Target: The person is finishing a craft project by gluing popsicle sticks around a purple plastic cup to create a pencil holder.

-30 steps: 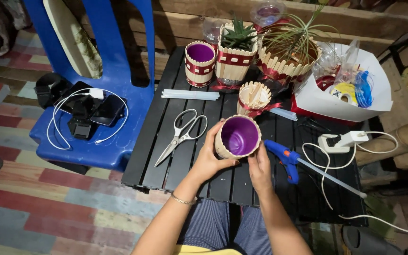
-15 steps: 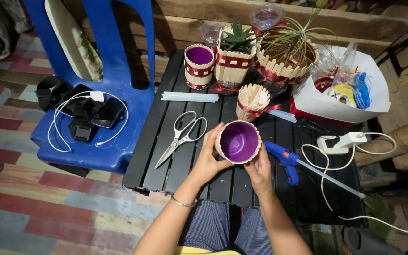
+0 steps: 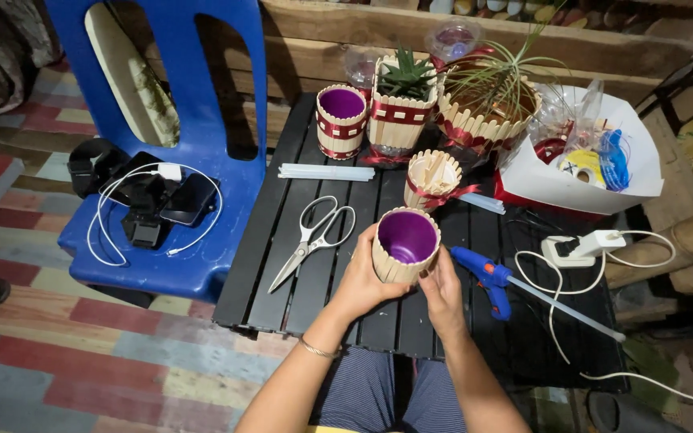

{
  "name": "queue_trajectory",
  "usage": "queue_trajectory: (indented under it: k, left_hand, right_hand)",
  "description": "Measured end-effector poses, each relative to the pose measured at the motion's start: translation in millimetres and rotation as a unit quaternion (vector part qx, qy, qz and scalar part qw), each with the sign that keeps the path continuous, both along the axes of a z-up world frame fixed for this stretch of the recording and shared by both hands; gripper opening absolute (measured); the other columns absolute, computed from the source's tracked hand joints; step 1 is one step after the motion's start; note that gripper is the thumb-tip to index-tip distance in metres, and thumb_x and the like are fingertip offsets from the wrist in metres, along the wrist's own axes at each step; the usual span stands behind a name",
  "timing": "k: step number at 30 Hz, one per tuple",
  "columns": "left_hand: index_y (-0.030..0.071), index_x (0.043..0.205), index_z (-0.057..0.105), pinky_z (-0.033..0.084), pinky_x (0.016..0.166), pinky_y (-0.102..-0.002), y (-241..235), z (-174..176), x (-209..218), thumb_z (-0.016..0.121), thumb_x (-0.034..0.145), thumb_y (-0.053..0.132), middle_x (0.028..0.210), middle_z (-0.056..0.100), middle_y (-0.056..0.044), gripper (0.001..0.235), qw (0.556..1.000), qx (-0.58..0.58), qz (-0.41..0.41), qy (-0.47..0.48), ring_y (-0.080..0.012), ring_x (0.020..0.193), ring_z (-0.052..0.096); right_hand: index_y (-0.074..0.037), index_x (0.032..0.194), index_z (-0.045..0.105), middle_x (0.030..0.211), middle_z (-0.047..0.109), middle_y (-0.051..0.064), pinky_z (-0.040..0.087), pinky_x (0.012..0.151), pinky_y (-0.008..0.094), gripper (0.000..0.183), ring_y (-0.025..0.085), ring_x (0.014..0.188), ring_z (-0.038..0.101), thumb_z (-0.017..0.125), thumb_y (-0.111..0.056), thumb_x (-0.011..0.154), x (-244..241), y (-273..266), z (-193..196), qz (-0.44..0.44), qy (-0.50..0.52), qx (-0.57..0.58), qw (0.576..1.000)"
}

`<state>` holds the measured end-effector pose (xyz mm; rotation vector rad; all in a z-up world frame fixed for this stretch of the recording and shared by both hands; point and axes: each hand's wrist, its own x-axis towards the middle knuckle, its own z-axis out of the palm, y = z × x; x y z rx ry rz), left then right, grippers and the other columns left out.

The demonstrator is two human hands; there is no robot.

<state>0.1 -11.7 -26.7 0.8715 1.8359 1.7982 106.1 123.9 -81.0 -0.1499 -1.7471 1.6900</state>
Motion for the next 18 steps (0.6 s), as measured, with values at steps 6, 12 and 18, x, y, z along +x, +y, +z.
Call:
queue_trajectory:
  k: [6, 12, 18]
  left_hand:
    - [0.019, 0.151, 0.033, 0.041, 0.106, -0.058, -5, -4, -5, 0.092, 0.051, 0.022, 0.135, 0.056, -0.026, 0.116, 0.998, 0.001, -0.030, -0.058, -0.0479, 0.129, 0.053]
    - [0.023, 0.151, 0.038, 0.042, 0.105, -0.051, 0, -29, -12, 0.092, 0.049, 0.019, 0.130, 0.062, -0.019, 0.115, 0.993, 0.064, -0.048, -0.090, -0.0304, 0.122, 0.056]
    - [0.011, 0.145, 0.038, 0.035, 0.111, -0.060, -12, 25, 22, 0.093, 0.051, 0.024, 0.136, 0.054, -0.023, 0.109, 0.991, 0.107, 0.026, 0.079, -0.0431, 0.130, 0.048]
  right_hand:
    - [0.003, 0.153, 0.038, 0.153, 0.047, 0.020, 0.032, 0.120, 0.046, 0.069, 0.029, 0.142, 0.042, 0.056, -0.035, 0.098, 4, -6, 3, -0.026, 0.047, -0.010, 0.999]
    - [0.006, 0.149, 0.042, 0.150, 0.049, 0.021, 0.035, 0.119, 0.046, 0.067, 0.030, 0.139, 0.047, 0.061, -0.028, 0.094, 11, -15, 16, -0.025, 0.072, -0.014, 0.997]
    - [0.010, 0.151, 0.036, 0.153, 0.044, 0.026, 0.030, 0.122, 0.051, 0.080, 0.035, 0.142, 0.043, 0.058, -0.043, 0.094, 14, -18, 2, -0.058, 0.111, -0.015, 0.992]
